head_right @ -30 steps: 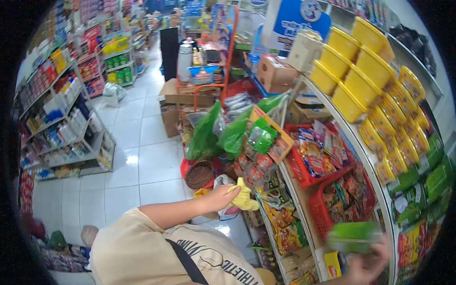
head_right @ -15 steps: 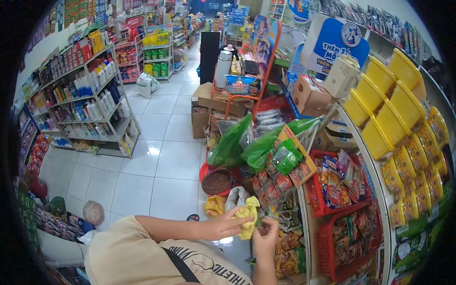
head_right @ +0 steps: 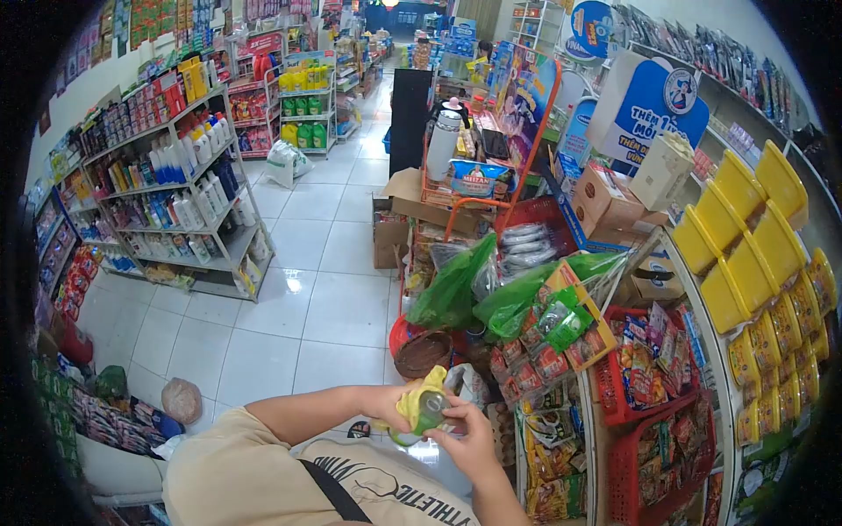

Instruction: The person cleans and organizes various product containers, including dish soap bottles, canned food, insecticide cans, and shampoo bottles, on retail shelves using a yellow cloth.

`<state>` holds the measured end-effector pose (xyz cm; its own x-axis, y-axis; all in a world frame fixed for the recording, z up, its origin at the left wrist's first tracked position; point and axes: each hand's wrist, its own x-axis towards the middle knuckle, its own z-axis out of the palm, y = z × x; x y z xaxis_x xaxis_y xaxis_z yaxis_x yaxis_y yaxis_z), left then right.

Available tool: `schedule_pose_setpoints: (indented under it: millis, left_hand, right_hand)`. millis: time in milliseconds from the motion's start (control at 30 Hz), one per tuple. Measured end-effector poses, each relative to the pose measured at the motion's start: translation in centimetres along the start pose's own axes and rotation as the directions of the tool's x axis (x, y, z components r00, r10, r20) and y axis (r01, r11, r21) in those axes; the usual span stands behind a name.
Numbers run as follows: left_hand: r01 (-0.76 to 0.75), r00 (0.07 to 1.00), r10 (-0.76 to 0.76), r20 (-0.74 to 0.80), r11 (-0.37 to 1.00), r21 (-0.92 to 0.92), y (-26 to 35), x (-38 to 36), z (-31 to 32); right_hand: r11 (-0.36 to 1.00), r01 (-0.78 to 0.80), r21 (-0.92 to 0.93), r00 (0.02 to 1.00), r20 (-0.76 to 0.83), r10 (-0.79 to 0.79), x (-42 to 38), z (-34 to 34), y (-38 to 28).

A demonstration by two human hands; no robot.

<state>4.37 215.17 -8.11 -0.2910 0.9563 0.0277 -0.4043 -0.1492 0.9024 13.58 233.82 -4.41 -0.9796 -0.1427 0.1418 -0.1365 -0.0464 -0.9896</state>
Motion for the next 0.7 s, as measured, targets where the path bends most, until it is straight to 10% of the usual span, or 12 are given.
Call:
schedule_pose_setpoints:
  millis: [100,267,500,633,700]
  left_hand:
    - [-0.142,0.961,0.202,-0.192,0.948,0.285,0.8,-0.9,-0.5]
    - [0.039,0.833,0.463,-0.304,0.499,0.866,4.3,-2.3,-1.1]
    - [-0.031,0.955,0.214,-0.207,0.762,0.647,6.4,-3.9,-5.5]
    - [-0.004,0.991,-0.018,-0.133,0.986,-0.166,4.9,-3.3,-6.1]
    - [0.098,0.958,-0.139,-0.25,0.981,-0.17,4.5,-2.3,-5.4]
  right_hand:
    - [0.999,-0.024,0.04,0.987,-0.158,0.03,2.0,1.7,1.0]
    - [0.994,-0.082,-0.071,0.94,-0.338,0.053,4.8,4.5,2.1]
    - [0.982,0.156,-0.111,0.938,-0.294,-0.182,6.7,7.1,3.0]
    - [0.957,0.253,-0.14,0.953,-0.134,-0.272,6.6,5.9,2.5]
    - [0.916,0.327,-0.233,0.939,-0.029,-0.342,6.7,4.7,1.4]
